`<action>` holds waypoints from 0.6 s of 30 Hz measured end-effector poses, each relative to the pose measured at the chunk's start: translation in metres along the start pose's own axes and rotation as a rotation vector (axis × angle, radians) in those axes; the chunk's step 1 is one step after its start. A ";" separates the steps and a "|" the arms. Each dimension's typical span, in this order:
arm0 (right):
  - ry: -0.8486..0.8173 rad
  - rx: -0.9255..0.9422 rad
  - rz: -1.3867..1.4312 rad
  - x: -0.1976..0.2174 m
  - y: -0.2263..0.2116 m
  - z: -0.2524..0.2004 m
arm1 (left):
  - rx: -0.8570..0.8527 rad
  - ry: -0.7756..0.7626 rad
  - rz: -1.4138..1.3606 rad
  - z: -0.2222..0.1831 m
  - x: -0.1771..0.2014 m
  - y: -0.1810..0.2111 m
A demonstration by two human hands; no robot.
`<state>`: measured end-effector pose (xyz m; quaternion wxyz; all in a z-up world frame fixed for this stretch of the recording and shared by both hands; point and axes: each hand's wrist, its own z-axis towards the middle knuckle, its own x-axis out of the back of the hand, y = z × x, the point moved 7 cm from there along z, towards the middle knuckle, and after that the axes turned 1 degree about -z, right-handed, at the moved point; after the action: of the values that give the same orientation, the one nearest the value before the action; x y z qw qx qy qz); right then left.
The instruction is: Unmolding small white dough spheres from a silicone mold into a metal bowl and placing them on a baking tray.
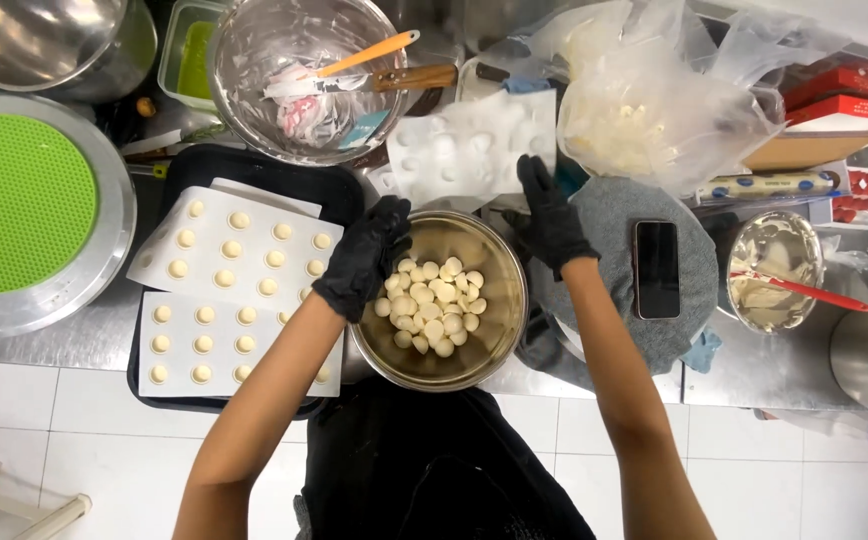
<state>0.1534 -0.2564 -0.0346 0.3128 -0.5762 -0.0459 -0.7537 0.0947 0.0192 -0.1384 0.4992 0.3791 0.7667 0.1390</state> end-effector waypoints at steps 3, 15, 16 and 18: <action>-0.115 -0.224 0.512 -0.011 -0.025 -0.019 | 0.025 -0.041 -0.094 -0.035 -0.014 0.008; -0.093 -0.581 1.356 -0.095 -0.134 -0.038 | -0.102 0.011 0.112 -0.061 -0.078 -0.031; -0.084 -0.573 1.355 -0.075 -0.151 -0.027 | -0.109 0.002 0.117 -0.062 -0.085 -0.020; 0.018 -0.458 1.500 -0.027 -0.191 -0.014 | -0.310 -0.091 0.075 -0.077 -0.103 0.004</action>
<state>0.0449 -0.0983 -0.0079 0.6120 -0.4973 0.5146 -0.3366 0.0517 -0.0390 -0.0326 0.5803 0.3318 0.6979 0.2570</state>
